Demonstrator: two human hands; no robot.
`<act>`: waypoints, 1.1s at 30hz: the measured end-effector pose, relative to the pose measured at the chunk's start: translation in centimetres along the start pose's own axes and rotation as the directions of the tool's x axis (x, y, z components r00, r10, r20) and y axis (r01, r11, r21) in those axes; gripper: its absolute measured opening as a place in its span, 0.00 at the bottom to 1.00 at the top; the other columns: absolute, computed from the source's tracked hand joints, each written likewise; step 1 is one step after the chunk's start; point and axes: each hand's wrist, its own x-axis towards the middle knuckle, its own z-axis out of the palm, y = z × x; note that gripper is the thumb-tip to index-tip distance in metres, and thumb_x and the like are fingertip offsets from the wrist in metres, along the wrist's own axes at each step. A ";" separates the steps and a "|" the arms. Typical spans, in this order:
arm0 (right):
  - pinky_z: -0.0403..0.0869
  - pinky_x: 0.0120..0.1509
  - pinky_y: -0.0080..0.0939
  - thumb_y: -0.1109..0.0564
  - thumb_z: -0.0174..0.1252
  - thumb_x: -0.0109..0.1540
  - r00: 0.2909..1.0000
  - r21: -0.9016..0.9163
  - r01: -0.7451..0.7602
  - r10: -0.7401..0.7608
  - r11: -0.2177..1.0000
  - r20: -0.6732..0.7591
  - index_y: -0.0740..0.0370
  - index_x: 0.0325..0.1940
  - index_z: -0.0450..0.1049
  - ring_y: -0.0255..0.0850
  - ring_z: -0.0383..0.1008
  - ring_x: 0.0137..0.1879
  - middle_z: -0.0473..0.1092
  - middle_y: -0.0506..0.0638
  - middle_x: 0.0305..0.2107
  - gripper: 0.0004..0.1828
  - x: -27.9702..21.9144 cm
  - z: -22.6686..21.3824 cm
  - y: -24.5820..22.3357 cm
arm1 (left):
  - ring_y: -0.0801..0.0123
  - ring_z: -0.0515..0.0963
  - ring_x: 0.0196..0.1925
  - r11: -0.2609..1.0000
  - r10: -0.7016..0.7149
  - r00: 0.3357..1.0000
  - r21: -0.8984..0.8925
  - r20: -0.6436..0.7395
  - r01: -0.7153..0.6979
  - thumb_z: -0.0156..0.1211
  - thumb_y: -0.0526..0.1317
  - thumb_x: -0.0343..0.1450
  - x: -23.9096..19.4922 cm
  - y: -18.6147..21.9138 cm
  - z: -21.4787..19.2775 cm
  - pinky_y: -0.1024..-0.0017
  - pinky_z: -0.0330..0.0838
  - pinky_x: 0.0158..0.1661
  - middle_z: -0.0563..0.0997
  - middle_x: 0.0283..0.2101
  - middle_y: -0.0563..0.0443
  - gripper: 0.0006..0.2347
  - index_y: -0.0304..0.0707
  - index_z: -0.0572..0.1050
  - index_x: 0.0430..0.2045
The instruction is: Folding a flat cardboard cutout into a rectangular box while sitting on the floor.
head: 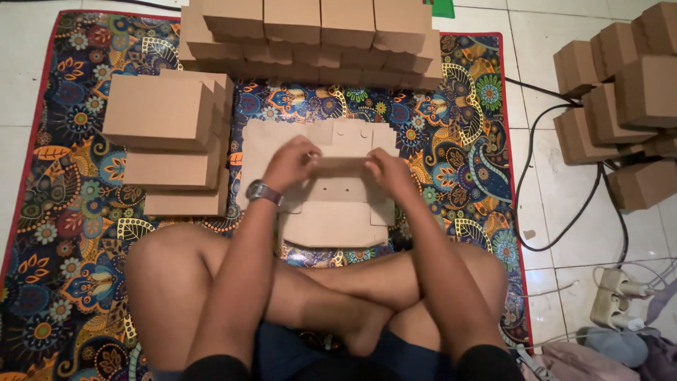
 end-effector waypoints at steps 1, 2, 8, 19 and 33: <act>0.75 0.58 0.57 0.43 0.60 0.66 1.000 0.001 0.003 -0.003 1.000 -0.002 0.37 0.53 0.75 0.58 0.80 0.50 0.79 0.54 0.37 0.12 0.0 0.1 -0.4 | 0.55 0.81 0.47 1.000 0.001 1.000 0.003 -0.003 -0.001 0.69 0.36 0.66 0.2 0.1 0.0 0.59 0.76 0.50 0.80 0.42 0.51 0.10 0.50 0.83 0.40; 0.76 0.58 0.55 0.43 0.60 0.66 1.000 -0.006 0.006 -0.006 1.000 0.028 0.36 0.52 0.75 0.56 0.80 0.51 0.80 0.52 0.38 0.11 -0.4 0.3 -0.6 | 0.59 0.81 0.47 0.991 -0.037 0.999 0.128 0.031 0.032 0.68 0.37 0.66 0.1 0.2 0.4 0.63 0.76 0.50 0.80 0.41 0.56 0.09 0.53 0.83 0.38; 0.75 0.58 0.59 0.53 0.59 0.63 0.954 -0.182 0.172 -0.117 0.968 0.275 0.49 0.50 0.75 0.61 0.77 0.54 0.78 0.61 0.40 0.10 -2.0 -1.3 -2.8 | 0.52 0.80 0.48 0.934 -0.071 0.965 0.355 0.254 -0.025 0.65 0.39 0.61 -1.7 3.7 1.3 0.56 0.77 0.49 0.81 0.40 0.52 0.07 0.50 0.80 0.30; 0.62 0.72 0.73 0.33 0.70 0.52 0.732 -0.395 0.324 0.036 0.860 0.680 0.55 0.69 0.64 0.69 0.49 0.78 0.48 0.62 0.76 0.47 -3.9 3.7 -4.9 | 0.43 0.43 0.80 0.696 -0.392 0.820 0.717 0.416 -0.031 0.39 0.39 0.78 -5.8 2.9 11.3 0.49 0.50 0.71 0.47 0.80 0.44 0.25 0.54 0.53 0.75; 0.58 0.67 0.80 0.55 0.38 0.63 0.814 -0.542 -0.175 0.430 0.822 0.390 0.60 0.79 0.51 0.67 0.60 0.74 0.61 0.63 0.70 0.37 -6.5 -1.6 -1.2 | 0.38 0.45 0.79 0.742 -0.447 0.768 0.670 0.459 0.032 0.37 0.36 0.78 -5.3 4.8 8.9 0.47 0.58 0.67 0.45 0.80 0.42 0.25 0.53 0.53 0.75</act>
